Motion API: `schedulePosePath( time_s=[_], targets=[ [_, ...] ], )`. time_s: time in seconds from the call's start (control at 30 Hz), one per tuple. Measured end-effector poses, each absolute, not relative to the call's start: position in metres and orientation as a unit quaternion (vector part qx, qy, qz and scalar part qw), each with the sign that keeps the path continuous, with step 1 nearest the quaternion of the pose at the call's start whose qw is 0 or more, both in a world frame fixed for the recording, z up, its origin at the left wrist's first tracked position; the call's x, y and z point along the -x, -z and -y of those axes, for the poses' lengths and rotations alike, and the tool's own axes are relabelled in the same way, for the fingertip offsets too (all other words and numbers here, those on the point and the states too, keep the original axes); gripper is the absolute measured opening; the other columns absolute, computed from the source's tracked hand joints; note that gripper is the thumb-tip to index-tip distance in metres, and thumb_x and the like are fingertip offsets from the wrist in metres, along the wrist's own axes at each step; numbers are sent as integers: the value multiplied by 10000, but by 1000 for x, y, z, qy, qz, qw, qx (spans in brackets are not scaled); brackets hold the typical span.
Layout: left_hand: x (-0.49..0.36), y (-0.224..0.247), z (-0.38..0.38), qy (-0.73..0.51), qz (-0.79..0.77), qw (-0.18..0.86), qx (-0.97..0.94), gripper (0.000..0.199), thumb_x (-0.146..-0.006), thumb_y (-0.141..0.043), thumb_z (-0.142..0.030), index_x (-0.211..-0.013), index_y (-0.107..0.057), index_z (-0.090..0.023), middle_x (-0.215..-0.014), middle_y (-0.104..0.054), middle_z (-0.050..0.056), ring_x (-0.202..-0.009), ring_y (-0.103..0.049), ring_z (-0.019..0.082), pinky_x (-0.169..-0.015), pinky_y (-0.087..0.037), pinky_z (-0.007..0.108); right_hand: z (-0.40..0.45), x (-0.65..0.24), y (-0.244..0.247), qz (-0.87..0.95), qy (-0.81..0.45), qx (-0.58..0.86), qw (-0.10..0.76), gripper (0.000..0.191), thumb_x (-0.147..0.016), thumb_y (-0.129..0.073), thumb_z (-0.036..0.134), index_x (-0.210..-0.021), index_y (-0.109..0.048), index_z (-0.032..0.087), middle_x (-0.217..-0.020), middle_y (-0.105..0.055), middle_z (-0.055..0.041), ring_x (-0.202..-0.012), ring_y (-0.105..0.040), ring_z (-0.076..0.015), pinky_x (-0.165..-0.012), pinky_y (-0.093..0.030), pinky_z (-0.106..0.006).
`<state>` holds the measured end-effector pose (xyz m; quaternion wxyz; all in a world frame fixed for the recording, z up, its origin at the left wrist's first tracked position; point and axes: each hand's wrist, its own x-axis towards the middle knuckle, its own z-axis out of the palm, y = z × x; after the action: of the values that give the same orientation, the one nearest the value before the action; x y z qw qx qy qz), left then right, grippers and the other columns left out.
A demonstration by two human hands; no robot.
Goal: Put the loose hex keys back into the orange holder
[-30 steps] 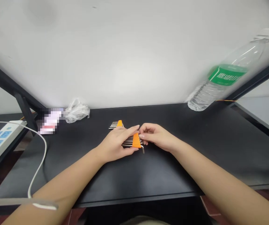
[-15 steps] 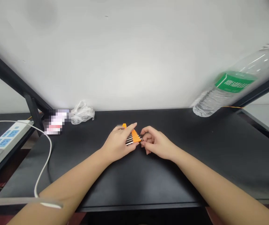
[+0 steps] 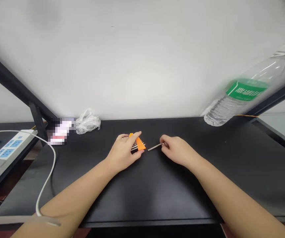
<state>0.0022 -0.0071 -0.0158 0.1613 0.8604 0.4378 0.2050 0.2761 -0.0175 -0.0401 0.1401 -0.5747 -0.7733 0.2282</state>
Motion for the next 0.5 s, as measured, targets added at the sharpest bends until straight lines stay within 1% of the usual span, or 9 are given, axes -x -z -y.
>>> schedulePosePath(
  time_s=[0.07,0.1,0.17,0.2,0.27,0.33,0.5],
  targets=[
    [-2,16,8,-215,-431,166,-861,684,-876,-713,-357,-1485,-415,-268,-1170,-726,45,-1066,-685,214,-1128,-412,474,19,-275,40,785,-183,572,156,84,-874,-588,195,-940,-625,232,-819,-649,-30,-704,-606,-183,-607,-424,-289],
    [-2,15,8,-220,-427,170,-860,694,-874,-721,-367,-1488,-412,-274,-1191,-722,47,-1074,-681,214,-1120,-423,468,20,-272,38,786,-173,566,179,114,-878,-600,205,-985,-633,227,-920,-660,-58,-783,-626,-200,-650,-457,-305],
    [-1,14,10,-231,-421,180,-859,715,-869,-735,-394,-1494,-406,-288,-1229,-716,48,-1101,-669,219,-1092,-454,450,23,-265,32,782,-197,537,250,203,-890,-613,217,-1093,-618,223,-1085,-646,-87,-909,-639,-213,-745,-511,-333],
    [-1,14,10,-237,-418,184,-858,723,-868,-739,-407,-1497,-403,-292,-1244,-714,49,-1120,-661,223,-1077,-468,441,25,-260,29,778,-227,513,282,231,-898,-612,218,-1129,-604,226,-1120,-640,-86,-936,-640,-208,-783,-526,-339],
    [-1,14,11,-248,-409,193,-857,729,-868,-741,-421,-1500,-400,-293,-1266,-710,49,-1165,-643,229,-1062,-483,428,28,-250,23,775,-290,462,318,224,-913,-601,206,-1135,-592,235,-1105,-650,-65,-924,-645,-189,-818,-540,-339],
    [0,13,12,-252,-400,200,-858,725,-872,-740,-419,-1501,-402,-290,-1282,-705,48,-1195,-631,234,-1063,-485,424,31,-242,20,776,-323,434,324,188,-921,-587,188,-1102,-598,238,-1056,-667,-47,-893,-649,-179,-812,-542,-336],
    [-4,12,15,-249,-391,207,-861,706,-879,-726,-380,-1500,-403,-287,-1299,-696,42,-1191,-636,233,-1082,-475,425,34,-235,23,781,-309,442,315,130,-944,-559,183,-1052,-617,226,-984,-685,-38,-819,-645,-164,-750,-530,-312]
  ],
)
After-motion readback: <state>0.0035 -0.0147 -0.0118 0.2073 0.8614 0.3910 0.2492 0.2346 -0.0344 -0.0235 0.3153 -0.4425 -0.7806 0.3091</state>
